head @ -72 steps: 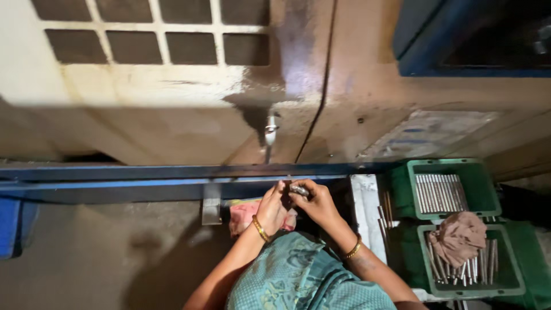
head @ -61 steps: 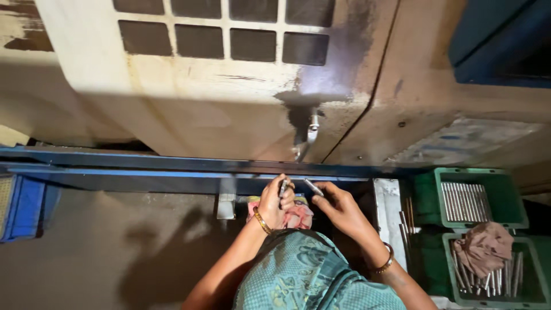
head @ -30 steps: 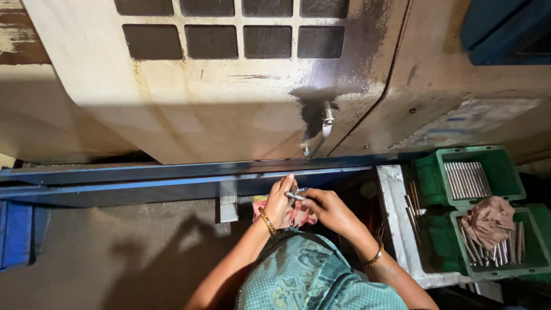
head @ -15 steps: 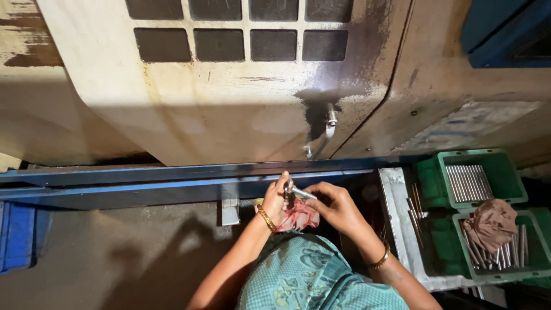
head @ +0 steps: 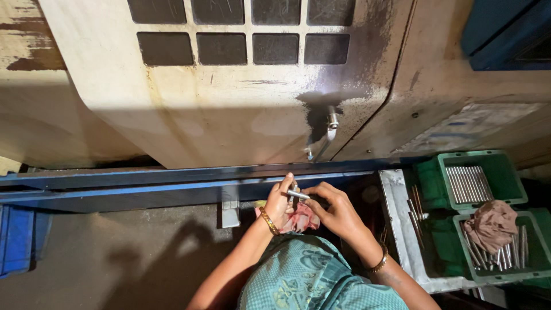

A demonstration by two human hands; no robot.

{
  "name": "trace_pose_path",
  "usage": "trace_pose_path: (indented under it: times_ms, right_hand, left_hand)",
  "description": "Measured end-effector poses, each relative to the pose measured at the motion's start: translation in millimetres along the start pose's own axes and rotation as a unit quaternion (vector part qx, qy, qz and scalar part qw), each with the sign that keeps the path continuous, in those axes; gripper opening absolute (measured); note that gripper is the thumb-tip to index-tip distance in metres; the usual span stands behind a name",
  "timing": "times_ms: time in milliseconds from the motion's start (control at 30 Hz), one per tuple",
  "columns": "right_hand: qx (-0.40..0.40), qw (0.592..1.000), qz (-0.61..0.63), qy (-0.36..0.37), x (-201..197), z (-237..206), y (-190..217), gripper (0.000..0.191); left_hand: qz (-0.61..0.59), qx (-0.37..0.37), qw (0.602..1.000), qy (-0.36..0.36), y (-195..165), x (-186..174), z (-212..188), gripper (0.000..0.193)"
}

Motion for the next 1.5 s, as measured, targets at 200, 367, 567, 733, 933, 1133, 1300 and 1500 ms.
trace_pose_path:
  times_ms: [200, 367, 567, 733, 933, 1133, 1300, 1500]
  right_hand:
    - [0.035, 0.999, -0.001, 0.004, 1, -1, -1, 0.021]
    - [-0.002, 1.0, 0.001, 0.012, 0, -1, -8, 0.021]
    - [0.057, 0.997, 0.041, 0.021, -2, -2, -25, 0.018]
    - [0.07, 0.996, 0.053, 0.024, -3, -1, -31, 0.016]
    - [0.04, 0.996, 0.078, 0.022, -3, -7, -40, 0.014]
    - [0.112, 0.914, 0.371, 0.118, -7, -28, -57, 0.016]
    - [0.133, 0.931, 0.338, 0.007, -20, -21, -87, 0.019]
    - [0.144, 0.92, 0.355, -0.076, -48, -23, -117, 0.02]
  left_hand:
    - [0.008, 0.003, 1.0, -0.014, -2, 3, -2, 0.046]
    - [0.058, 0.098, 0.993, -0.01, 4, 2, 13, 0.049]
    - [0.138, 0.144, 0.98, -0.005, 3, 5, 19, 0.05]
    - [0.173, 0.145, 0.974, -0.023, 0, 5, 22, 0.047]
    - [0.141, 0.135, 0.98, -0.025, 17, -3, 36, 0.045]
    - [0.113, 0.065, 0.986, -0.1, 16, -23, 54, 0.049]
    - [-0.102, 0.029, 0.992, 0.065, 15, 7, 43, 0.042]
    - [-0.141, -0.049, 0.971, 0.189, 2, 57, 52, 0.035]
Point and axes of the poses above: each hand's wrist, its own z-axis towards the middle knuckle, its own x-axis out of the palm, y = z × x, the point moved 4 cm from there along z, towards the middle knuckle, and after that the axes turned 12 degrees about z, right-handed, at the moved point
